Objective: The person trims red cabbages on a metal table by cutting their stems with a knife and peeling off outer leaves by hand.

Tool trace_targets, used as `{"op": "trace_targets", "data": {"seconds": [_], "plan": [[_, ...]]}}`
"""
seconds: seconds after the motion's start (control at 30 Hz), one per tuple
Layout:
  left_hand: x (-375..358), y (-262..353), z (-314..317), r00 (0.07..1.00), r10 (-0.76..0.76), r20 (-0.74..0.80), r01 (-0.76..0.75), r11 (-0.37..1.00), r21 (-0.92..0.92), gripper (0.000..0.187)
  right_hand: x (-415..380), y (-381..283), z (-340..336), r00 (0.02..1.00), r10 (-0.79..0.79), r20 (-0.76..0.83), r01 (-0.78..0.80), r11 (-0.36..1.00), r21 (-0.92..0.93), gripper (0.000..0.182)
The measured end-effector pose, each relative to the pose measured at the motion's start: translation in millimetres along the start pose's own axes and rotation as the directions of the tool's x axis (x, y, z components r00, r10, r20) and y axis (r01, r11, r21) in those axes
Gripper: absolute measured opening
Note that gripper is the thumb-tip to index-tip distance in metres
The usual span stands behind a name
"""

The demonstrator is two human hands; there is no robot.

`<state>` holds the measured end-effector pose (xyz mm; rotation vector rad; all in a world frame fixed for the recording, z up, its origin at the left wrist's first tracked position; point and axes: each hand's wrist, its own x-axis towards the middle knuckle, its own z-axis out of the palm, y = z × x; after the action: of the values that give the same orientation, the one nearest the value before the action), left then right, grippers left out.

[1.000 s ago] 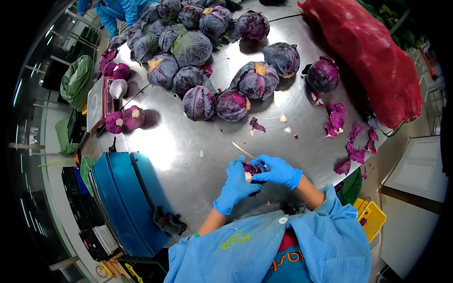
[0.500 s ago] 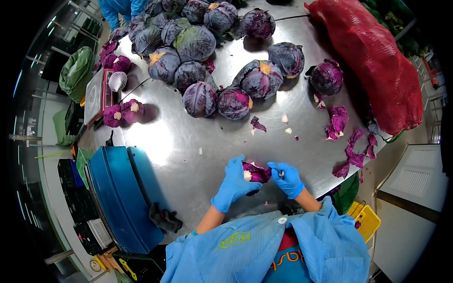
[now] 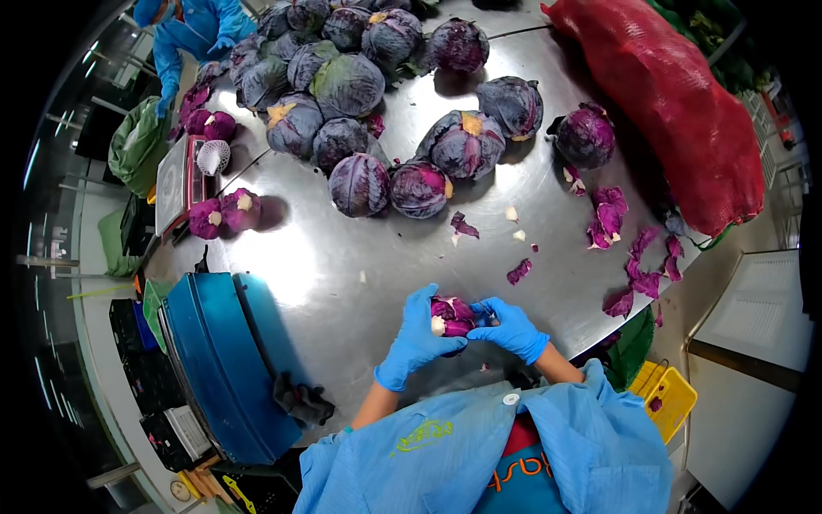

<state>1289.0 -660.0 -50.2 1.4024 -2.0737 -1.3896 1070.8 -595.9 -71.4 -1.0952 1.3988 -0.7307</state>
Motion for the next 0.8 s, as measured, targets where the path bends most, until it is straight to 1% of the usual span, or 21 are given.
{"op": "trace_targets", "data": {"seconds": [0.07, 0.1, 0.17, 0.27, 0.3, 0.37, 0.4, 0.47, 0.5, 0.53, 0.6, 0.63, 0.7, 0.73, 0.8], "plan": [[-2, 2, -2, 0.997, -0.078, -0.016, 0.076, 0.991, -0.106, 0.107, 7, 16, 6, 0.999, -0.037, -0.004, 0.037, 0.990, 0.138, 0.050], [-3, 2, -2, 0.993, -0.118, -0.017, 0.114, 0.980, -0.161, 0.107, 6, 18, 4, 0.994, -0.105, -0.007, 0.105, 0.994, 0.034, 0.045], [-3, 2, -3, 0.997, -0.071, -0.004, 0.069, 0.989, -0.127, 0.105, 7, 17, -5, 0.971, -0.239, -0.006, 0.234, 0.955, -0.182, 0.036], [-3, -5, 4, 1.000, 0.013, -0.024, -0.015, 0.996, -0.093, 0.103, 8, 2, -13, 0.979, -0.177, 0.097, 0.202, 0.858, -0.472, 0.022], [-3, -8, 5, 0.998, 0.038, -0.042, -0.041, 0.996, -0.079, 0.103, 10, -1, -16, 0.974, -0.204, 0.101, 0.228, 0.854, -0.468, 0.022], [-7, -3, 6, 0.997, 0.000, -0.072, -0.008, 0.993, -0.121, 0.103, 16, -3, -25, 0.958, -0.261, 0.120, 0.287, 0.843, -0.455, 0.021], [-8, -1, 6, 0.996, -0.020, -0.085, 0.008, 0.990, -0.143, 0.103, 20, 3, -33, 0.958, -0.276, 0.074, 0.279, 0.848, -0.450, 0.020], [-11, -6, 0, 0.998, -0.018, -0.058, 0.007, 0.982, -0.187, 0.102, 30, 21, -60, 0.953, -0.303, -0.020, 0.263, 0.856, -0.444, 0.020], [-10, -7, -1, 0.999, -0.013, -0.046, 0.003, 0.978, -0.210, 0.101, 33, 24, -83, 0.951, -0.272, -0.149, 0.149, 0.821, -0.551, 0.022], [-11, -6, -1, 0.998, 0.004, -0.069, -0.015, 0.988, -0.152, 0.101, 35, 24, -102, 0.928, -0.249, -0.276, 0.019, 0.775, -0.632, 0.024], [-13, 3, -1, 0.994, 0.045, -0.100, -0.048, 0.998, -0.029, 0.102, 34, 6, -124, 0.830, -0.353, -0.432, -0.070, 0.702, -0.709, 0.032], [-12, 8, 3, 0.994, 0.061, -0.094, -0.056, 0.997, 0.049, 0.103, 32, -3, -121, 0.827, -0.342, -0.446, -0.057, 0.739, -0.671, 0.042], [-9, 21, 16, 0.993, 0.095, -0.070, -0.079, 0.976, 0.202, 0.104, 29, -16, -91, 0.937, -0.181, -0.299, -0.009, 0.842, -0.539, 0.046], [-8, 25, 20, 0.994, 0.088, -0.058, -0.073, 0.971, 0.229, 0.105, 25, -21, -73, 0.971, -0.108, -0.212, -0.002, 0.887, -0.462, 0.048], [-5, 29, 25, 0.996, 0.075, -0.040, -0.060, 0.955, 0.290, 0.106, 23, -18, -32, 0.990, -0.142, -0.012, 0.136, 0.962, -0.236, 0.051]]}}
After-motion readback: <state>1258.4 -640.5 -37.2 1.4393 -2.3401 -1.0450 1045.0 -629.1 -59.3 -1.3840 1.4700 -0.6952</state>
